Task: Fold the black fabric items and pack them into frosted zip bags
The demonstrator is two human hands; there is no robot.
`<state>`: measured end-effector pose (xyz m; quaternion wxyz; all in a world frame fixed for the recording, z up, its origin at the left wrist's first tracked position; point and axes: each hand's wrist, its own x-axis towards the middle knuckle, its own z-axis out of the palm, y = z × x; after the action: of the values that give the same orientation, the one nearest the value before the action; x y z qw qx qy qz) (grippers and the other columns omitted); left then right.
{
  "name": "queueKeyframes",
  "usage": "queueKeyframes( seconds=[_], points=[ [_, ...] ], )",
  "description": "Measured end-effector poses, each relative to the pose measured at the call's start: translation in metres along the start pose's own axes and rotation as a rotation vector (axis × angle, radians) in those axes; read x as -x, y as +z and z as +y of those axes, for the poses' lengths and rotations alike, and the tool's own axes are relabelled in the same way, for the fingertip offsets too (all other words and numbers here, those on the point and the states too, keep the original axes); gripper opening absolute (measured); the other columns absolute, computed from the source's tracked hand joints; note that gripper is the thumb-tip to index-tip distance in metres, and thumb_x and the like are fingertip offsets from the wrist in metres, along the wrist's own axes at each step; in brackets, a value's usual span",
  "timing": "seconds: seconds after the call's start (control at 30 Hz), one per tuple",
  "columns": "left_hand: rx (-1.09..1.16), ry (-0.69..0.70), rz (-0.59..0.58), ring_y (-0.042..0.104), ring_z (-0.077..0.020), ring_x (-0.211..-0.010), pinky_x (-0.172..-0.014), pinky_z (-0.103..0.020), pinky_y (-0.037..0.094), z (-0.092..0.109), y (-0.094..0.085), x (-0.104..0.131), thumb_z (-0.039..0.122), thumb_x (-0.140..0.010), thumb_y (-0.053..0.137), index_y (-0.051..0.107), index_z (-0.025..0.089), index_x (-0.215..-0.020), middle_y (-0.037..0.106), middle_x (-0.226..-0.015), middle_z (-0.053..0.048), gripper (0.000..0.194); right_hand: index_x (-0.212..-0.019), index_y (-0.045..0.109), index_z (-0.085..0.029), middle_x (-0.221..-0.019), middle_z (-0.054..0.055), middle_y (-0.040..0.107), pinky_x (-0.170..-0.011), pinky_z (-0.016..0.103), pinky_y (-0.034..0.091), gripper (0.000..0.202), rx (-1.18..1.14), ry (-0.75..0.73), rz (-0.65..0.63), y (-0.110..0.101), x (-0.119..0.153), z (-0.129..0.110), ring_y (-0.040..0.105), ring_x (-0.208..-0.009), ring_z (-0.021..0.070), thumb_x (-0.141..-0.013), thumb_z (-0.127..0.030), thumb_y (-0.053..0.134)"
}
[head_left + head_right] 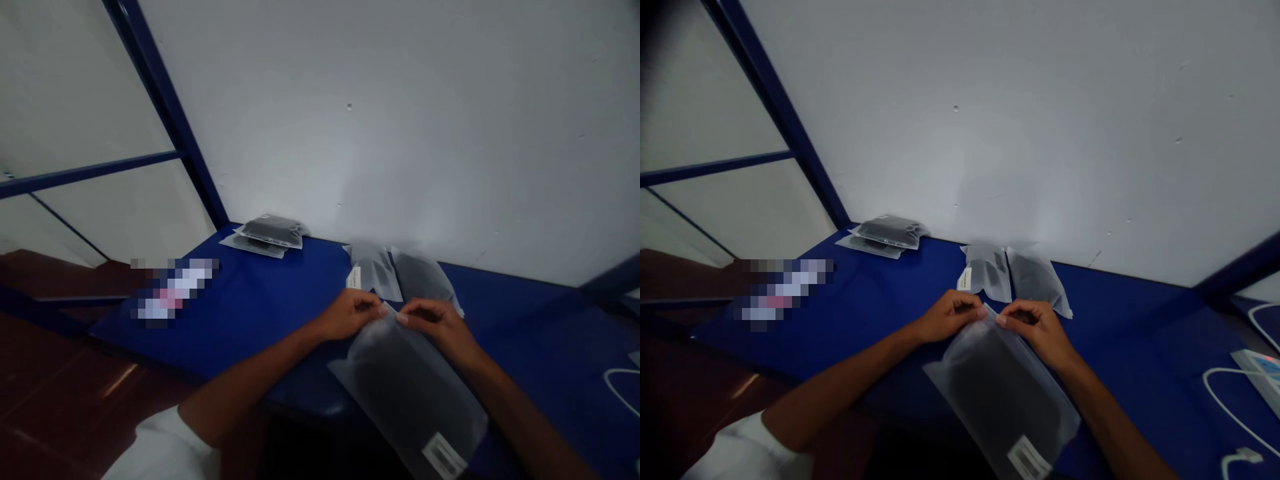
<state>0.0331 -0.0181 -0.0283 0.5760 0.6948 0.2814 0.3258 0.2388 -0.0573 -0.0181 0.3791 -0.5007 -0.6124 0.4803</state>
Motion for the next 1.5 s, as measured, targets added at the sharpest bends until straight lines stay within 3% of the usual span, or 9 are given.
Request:
queueKeyframes(
  seconds=[0.2, 0.37, 0.63, 0.73, 0.83, 1.0, 1.17, 1.33, 1.5],
  points=[
    [0.260, -0.044, 0.425, 0.045, -0.0065, -0.050, -0.050, -0.018, 0.032, 0.003, -0.055, -0.007, 0.039, -0.065, 0.076, 0.057, 0.014, -0.063, 0.052, -0.058, 0.004, 0.031, -0.064, 0.069, -0.020, -0.061, -0.001, 0.060, -0.057, 0.026, 0.039, 0.023, 0.075, 0.046, 0.045, -0.022, 0.003, 0.001, 0.053, -0.060, 0.0137, -0.068, -0.043, 0.073],
    [0.322, 0.012, 0.545, 0.045, -0.0069, -0.048, -0.048, -0.018, 0.034, 0.012, -0.092, -0.004, 0.033, -0.062, 0.080, 0.055, 0.015, -0.061, 0.051, -0.056, 0.004, 0.031, -0.069, 0.071, -0.021, -0.062, 0.001, 0.063, -0.058, 0.029, 0.045, 0.028, 0.091, 0.031, 0.143, -0.018, 0.001, 0.003, 0.058, -0.061, 0.0165, -0.067, -0.048, 0.073],
    [-0.118, 0.510, 1.288, 0.042, -0.0099, -0.057, -0.058, -0.020, 0.037, 0.020, -0.131, 0.013, 0.038, -0.081, 0.063, 0.050, 0.019, -0.062, 0.046, -0.060, 0.003, 0.030, -0.117, 0.064, -0.025, -0.102, 0.009, 0.067, -0.076, 0.042, 0.054, 0.044, 0.557, -0.315, 0.382, -0.019, -0.004, 0.030, 0.064, -0.086, 0.0261, -0.077, -0.044, 0.067],
    [-0.683, 0.550, 1.060, 0.047, -0.0136, -0.067, -0.068, -0.025, 0.040, 0.017, -0.113, 0.014, 0.032, -0.088, 0.054, 0.056, 0.019, -0.070, 0.051, -0.067, -0.001, 0.022, -0.139, 0.044, -0.029, -0.131, 0.011, 0.054, -0.093, 0.049, 0.047, 0.057, 0.877, -0.528, 0.309, -0.014, -0.010, 0.039, 0.052, -0.117, 0.0320, -0.083, -0.029, 0.057],
    [-1.119, 0.517, 0.468, 0.054, -0.0196, -0.086, -0.080, -0.032, 0.042, 0.010, -0.086, 0.009, 0.026, -0.089, 0.050, 0.062, 0.018, -0.079, 0.061, -0.088, -0.008, 0.018, -0.145, 0.034, -0.026, -0.143, 0.011, 0.045, -0.100, 0.053, 0.040, 0.062, 1.113, -0.605, 0.271, -0.003, -0.018, 0.047, 0.039, -0.131, 0.0327, -0.085, -0.015, 0.047],
    [-1.211, 0.359, -0.125, 0.054, -0.0245, -0.107, -0.093, -0.038, 0.041, -0.002, -0.061, 0.001, 0.021, -0.087, 0.054, 0.064, 0.016, -0.095, 0.058, -0.118, -0.012, 0.015, -0.127, 0.057, -0.014, -0.120, 0.015, 0.065, -0.101, 0.054, 0.037, 0.040, 1.233, -0.626, 0.343, 0.001, -0.031, 0.058, 0.048, -0.124, 0.0332, -0.089, -0.017, 0.046],
    [-1.082, 0.238, -0.037, 0.056, -0.0235, -0.106, -0.093, -0.038, 0.044, -0.002, -0.061, 0.002, 0.034, -0.088, 0.055, 0.062, 0.017, -0.100, 0.059, -0.114, -0.010, 0.022, -0.102, 0.071, -0.023, -0.090, 0.006, 0.074, -0.097, 0.052, 0.040, 0.030, 1.124, -0.635, 0.397, -0.010, -0.033, 0.053, 0.057, -0.111, 0.0290, -0.090, -0.015, 0.045],
    [-1.034, 0.351, 0.117, 0.043, -0.0292, -0.126, -0.104, -0.048, 0.037, 0.000, -0.053, 0.002, 0.046, -0.077, 0.069, 0.045, 0.023, -0.131, 0.047, -0.136, -0.013, 0.063, -0.095, 0.069, -0.023, -0.099, 0.009, 0.071, -0.087, 0.045, 0.048, 0.024, 0.794, -0.667, 0.478, -0.010, -0.022, 0.034, 0.063, -0.096, 0.0247, -0.092, -0.024, 0.045],
    [-0.772, 0.495, 0.214, 0.051, -0.0259, -0.118, -0.101, -0.046, 0.041, 0.007, -0.033, 0.004, 0.040, -0.084, 0.062, 0.053, 0.022, -0.122, 0.055, -0.129, -0.011, 0.043, -0.083, 0.062, -0.024, -0.085, 0.008, 0.067, -0.077, 0.040, 0.051, 0.023, 0.350, -0.566, 0.738, -0.003, -0.001, 0.013, 0.063, -0.083, 0.0238, -0.090, -0.041, 0.047]
  ],
)
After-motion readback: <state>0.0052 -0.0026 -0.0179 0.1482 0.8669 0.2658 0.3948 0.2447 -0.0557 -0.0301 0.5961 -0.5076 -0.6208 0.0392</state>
